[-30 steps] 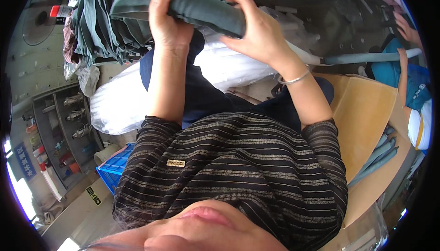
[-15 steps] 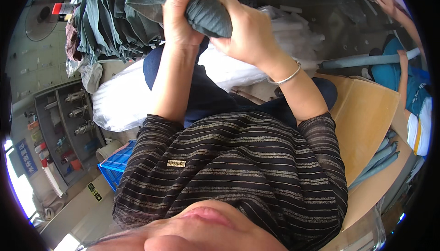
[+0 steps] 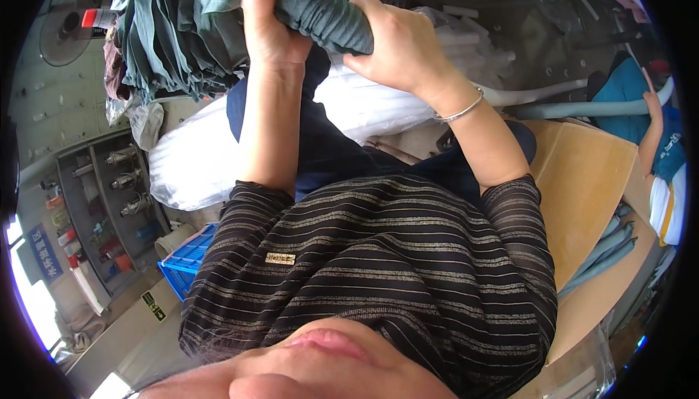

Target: The person slides a gray fabric sleeve over a white foam tube, adjusts the fit, and trims the excess fabric with scissors. They repeat this process with multiple tubes, stacking the finished items nearby.

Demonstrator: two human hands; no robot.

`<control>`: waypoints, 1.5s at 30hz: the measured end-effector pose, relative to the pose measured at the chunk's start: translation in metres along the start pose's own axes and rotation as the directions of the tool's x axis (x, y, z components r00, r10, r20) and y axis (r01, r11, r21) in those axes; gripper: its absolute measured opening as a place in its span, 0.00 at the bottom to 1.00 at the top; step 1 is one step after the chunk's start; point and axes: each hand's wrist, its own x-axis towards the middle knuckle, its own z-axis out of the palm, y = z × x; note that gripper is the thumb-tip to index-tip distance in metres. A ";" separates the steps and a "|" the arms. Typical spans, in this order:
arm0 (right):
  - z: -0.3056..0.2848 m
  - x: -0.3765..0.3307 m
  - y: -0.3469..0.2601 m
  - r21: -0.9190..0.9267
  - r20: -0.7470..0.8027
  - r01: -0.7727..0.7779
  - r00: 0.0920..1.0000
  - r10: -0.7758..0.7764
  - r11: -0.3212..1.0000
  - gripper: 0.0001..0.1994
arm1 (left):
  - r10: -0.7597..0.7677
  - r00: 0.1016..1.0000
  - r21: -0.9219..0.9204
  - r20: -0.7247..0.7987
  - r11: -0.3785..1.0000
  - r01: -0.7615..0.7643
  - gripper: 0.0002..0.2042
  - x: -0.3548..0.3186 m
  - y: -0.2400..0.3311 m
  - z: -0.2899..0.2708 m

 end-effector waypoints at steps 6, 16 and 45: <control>0.002 0.010 0.001 0.074 -0.155 0.074 0.986 -0.062 0.995 0.26 | -0.123 0.992 0.002 0.034 0.992 0.123 0.21 -0.014 -0.019 0.004; 0.006 0.002 0.007 -0.017 0.047 0.045 0.998 -0.044 0.999 0.26 | 0.039 0.999 0.066 -0.038 0.997 -0.037 0.31 -0.002 0.015 0.001; -0.001 -0.053 0.043 -0.113 0.138 -0.114 0.982 0.130 0.987 0.22 | -0.054 0.971 -0.166 -0.235 0.986 0.015 0.05 0.002 0.037 -0.043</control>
